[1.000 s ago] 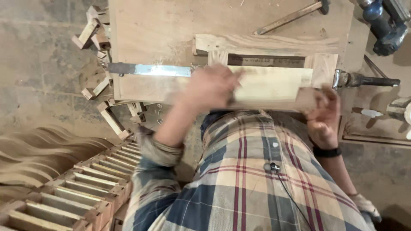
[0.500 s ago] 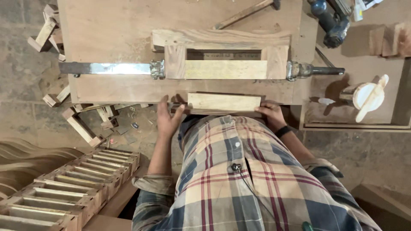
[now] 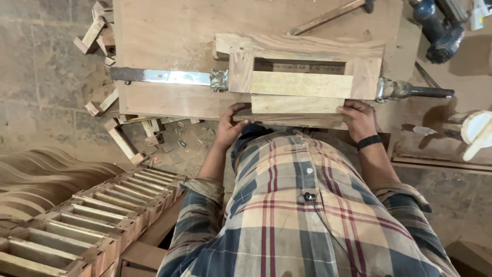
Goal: The person assembles small wooden frames by applying glue to the edges of wooden pieces, clamping them together, and securing them with a pneumatic nail gun. The person repeats this process for multiple frames, handling glue, clamps, and wood pieces throughout.
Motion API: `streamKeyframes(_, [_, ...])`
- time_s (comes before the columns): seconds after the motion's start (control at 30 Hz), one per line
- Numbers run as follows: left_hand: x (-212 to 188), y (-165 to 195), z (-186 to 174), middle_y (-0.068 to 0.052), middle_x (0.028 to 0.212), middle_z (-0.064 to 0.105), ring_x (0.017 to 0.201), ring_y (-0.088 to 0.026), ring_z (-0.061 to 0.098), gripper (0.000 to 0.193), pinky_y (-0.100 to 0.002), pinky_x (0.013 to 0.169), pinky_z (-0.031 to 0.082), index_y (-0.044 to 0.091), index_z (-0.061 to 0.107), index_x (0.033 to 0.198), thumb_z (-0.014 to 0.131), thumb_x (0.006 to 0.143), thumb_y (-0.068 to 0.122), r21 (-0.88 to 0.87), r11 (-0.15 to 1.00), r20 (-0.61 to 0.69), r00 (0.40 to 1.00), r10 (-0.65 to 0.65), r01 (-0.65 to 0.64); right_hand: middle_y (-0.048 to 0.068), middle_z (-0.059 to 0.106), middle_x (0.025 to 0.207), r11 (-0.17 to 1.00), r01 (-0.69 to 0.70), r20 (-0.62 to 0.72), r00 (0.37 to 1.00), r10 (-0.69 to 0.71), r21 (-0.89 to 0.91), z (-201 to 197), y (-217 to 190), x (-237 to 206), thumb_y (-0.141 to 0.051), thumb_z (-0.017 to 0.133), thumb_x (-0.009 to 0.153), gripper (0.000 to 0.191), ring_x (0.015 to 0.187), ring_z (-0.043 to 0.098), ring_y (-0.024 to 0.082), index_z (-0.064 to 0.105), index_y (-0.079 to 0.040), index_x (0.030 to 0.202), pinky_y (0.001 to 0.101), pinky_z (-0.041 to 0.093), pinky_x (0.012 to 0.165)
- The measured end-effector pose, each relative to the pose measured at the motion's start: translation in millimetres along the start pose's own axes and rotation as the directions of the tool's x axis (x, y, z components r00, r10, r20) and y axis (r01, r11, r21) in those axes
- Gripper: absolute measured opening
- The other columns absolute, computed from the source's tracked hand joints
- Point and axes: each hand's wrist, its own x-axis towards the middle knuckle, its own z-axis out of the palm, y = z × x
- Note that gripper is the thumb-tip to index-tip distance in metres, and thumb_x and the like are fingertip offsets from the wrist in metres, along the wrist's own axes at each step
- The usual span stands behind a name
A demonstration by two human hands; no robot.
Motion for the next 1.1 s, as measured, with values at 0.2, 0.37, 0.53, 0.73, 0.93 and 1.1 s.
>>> streamKeyframes(0.2, [8.6,2.4,-11.6,-0.016,0.128,0.068,0.125,-0.03,0.064,0.029,-0.04,0.106,0.051,0.002,0.071,0.115,0.077,0.087,0.0,0.345,0.901,0.105,0.964,0.243,-0.264,0.006,0.073,0.107,0.982,0.184,0.019,0.983,-0.185,0.033,9.7,5.3,-0.9,0.005,0.072,0.091,0.015,0.099,0.066,0.015,0.073,0.004,0.106,0.0283,0.052,0.086])
streamKeyframes(0.37, [19.5,-1.4,-13.3,-0.016,0.127,0.067,0.123,-0.031,0.064,0.026,-0.039,0.102,0.053,0.004,0.072,0.112,0.073,0.086,0.001,0.306,0.923,0.128,0.971,0.202,-0.232,0.005,0.073,0.106,0.969,0.214,0.029,0.975,-0.219,0.127,18.0,5.7,-4.1,0.006,0.071,0.09,0.018,0.102,0.067,0.014,0.071,0.002,0.107,0.0275,0.053,0.091])
streamKeyframes(0.53, [38.2,2.4,-2.5,-0.016,0.107,0.073,0.107,-0.026,0.068,0.027,-0.036,0.094,0.054,0.001,0.071,0.107,0.08,0.086,0.016,0.412,0.894,0.016,0.983,0.185,-0.175,0.001,0.066,0.093,0.906,0.379,0.009,0.923,-0.385,-0.189,24.4,13.1,0.7,0.003,0.075,0.094,0.012,0.086,0.058,0.01,0.066,-0.001,0.101,0.0258,0.045,0.077])
streamKeyframes(0.73, [47.2,8.6,17.0,-0.015,0.091,0.076,0.084,-0.023,0.073,0.039,-0.034,0.079,0.058,-0.001,0.074,0.098,0.085,0.081,0.032,0.432,0.902,-0.259,0.959,0.114,0.01,-0.003,0.063,0.088,0.93,0.35,-0.066,0.931,-0.359,-0.116,31.0,19.2,0.7,-0.003,0.077,0.097,0.011,0.079,0.053,0.006,0.066,-0.003,0.097,0.0227,0.04,0.071])
streamKeyframes(0.93, [45.3,15.6,23.7,-0.014,0.086,0.076,0.079,-0.022,0.074,0.039,-0.034,0.075,0.058,0.001,0.077,0.094,0.085,0.08,0.037,0.471,0.877,-0.33,0.941,0.079,0.091,-0.004,0.065,0.091,0.929,0.346,-0.109,0.927,-0.36,-0.13,38.9,18.4,-7.4,-0.006,0.077,0.097,0.011,0.081,0.054,0.005,0.066,-0.003,0.096,0.023,0.043,0.074])
streamKeyframes(1.1, [59.2,19.7,21.9,-0.014,0.086,0.08,0.077,-0.024,0.077,0.044,-0.036,0.072,0.057,0.006,0.08,0.091,0.082,0.078,0.048,0.49,0.746,-0.397,0.877,-0.269,0.451,0.001,0.07,0.094,0.92,0.257,-0.165,0.935,-0.315,-0.296,43.3,10.0,-7.6,-0.009,0.076,0.1,0.013,0.084,0.057,0.008,0.073,0.003,0.099,0.0254,0.047,0.078])
